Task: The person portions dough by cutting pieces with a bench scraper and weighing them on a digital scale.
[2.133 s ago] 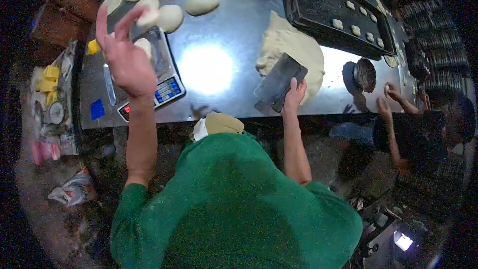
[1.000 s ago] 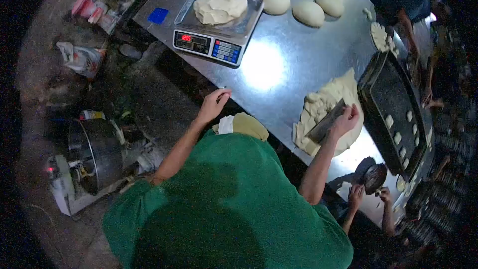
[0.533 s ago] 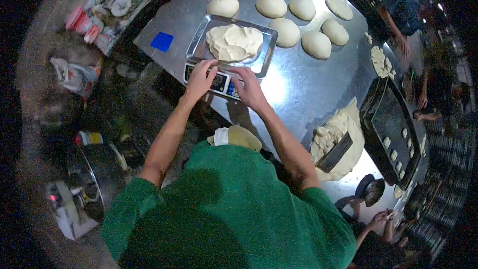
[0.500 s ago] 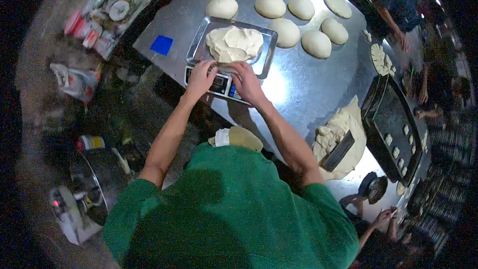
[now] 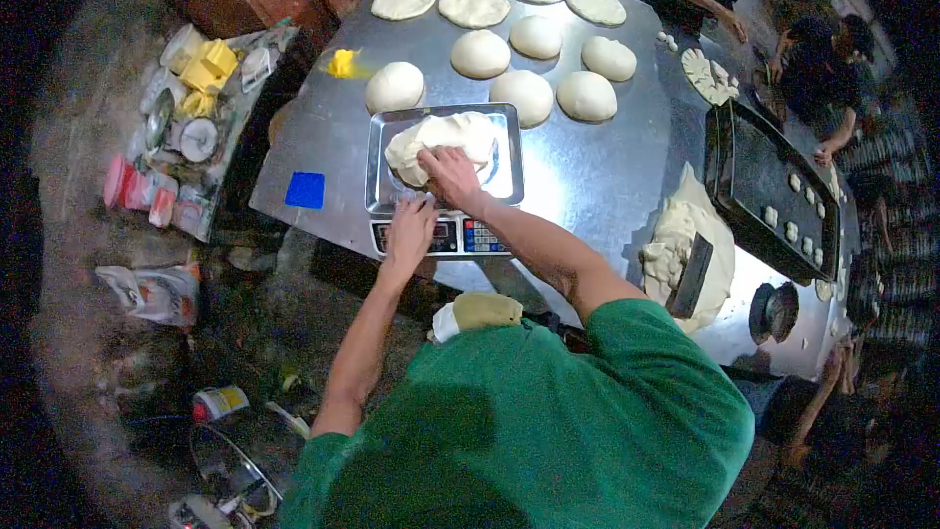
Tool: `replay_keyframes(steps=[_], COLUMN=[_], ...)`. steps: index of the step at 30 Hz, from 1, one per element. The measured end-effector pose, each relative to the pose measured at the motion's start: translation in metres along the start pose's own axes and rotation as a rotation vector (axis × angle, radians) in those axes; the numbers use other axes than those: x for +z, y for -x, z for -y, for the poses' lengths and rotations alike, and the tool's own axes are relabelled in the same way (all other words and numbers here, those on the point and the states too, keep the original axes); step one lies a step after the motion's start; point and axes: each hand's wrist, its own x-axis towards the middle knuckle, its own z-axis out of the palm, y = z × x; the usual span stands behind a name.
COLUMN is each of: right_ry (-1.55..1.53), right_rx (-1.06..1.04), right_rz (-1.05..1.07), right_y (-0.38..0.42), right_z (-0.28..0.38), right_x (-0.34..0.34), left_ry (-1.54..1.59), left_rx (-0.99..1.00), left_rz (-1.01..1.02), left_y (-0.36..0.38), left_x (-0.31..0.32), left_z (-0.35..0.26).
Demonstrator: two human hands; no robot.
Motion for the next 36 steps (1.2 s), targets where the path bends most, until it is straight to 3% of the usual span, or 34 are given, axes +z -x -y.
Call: replay_keyframes(steps=[3,4,7,9,10,12,15,16,18,21,24,25,26,29,31,33,35,36], right_ry=[-0.261,-0.362,-1.578,-1.846,-1.946,-2.076,-2.121,-2.117,-2.049,-2.064,-1.775,-1.677,-1.572,-1.241,-1.233,-0.986,-1.406,-1.62], right_rx=[0.454,0.533,1.167,1.038,1.048,1.053,1.015,0.977,0.934,0.7,0.765,0.716,0.733,0.72,0.778,0.746,0.882,0.953], right_rz=[0.17,0.092,-0.066,-0.091,-0.106,-0.148,-0.25,-0.293,-0.372,-0.354,-0.315,-0.291,-0.315,-0.256,-0.146,0.158,0.07,0.022], right_y=[-0.019,-0.023,-0.034,-0.029,-0.029,-0.027,-0.012,-0.002,0.013,0.051,0.086,0.097,0.107,0.146,0.183,0.221,0.251,0.268], right_z=[0.009,0.007,0.006,0.008,0.019,0.044,0.071,0.074,0.089,0.07,0.077,0.081,0.085,0.104,0.111,0.112,0.1,0.091], right_x=[-0.018,-0.018,-0.047,-0.06,-0.082,-0.127,-0.185,-0.2,-0.257,-0.316,-0.372,-0.377,-0.372,-0.343,-0.326,-0.348,-0.371,-0.382], left_ry=[-0.01,0.009,0.04,-0.06,-0.215,0.022,0.822,0.788,-0.043,-0.204,0.736,1.02,1.159,1.726,2.046,2.294,2.545,2.686], left_rx=[-0.067,-0.084,-0.218,-0.274,-0.164,-0.018,-0.26,-0.372,-0.366,-0.131,-0.304,-0.197,-0.281,-0.349,-0.375,-0.401,-0.429,-0.351], left_rz=[0.014,0.065,0.263,0.416,0.512,0.146,-0.084,-0.023,0.341,0.172,0.196,0.112,0.13,0.117,0.158,0.272,0.387,0.478], left_y=[-0.01,-0.015,-0.035,-0.057,-0.068,-0.058,-0.06,-0.064,-0.076,-0.062,-0.061,-0.053,-0.045,0.005,0.027,0.04,0.053,0.061], left_x=[0.022,0.026,0.039,0.042,0.045,0.081,0.148,0.119,0.04,0.061,0.021,0.021,0.014,0.07,0.095,0.116,0.13,0.117], left_z=[0.001,0.003,0.004,0.003,0.005,0.042,0.071,0.054,0.007,0.024,-0.062,-0.102,-0.155,-0.233,-0.262,-0.273,-0.286,-0.288])
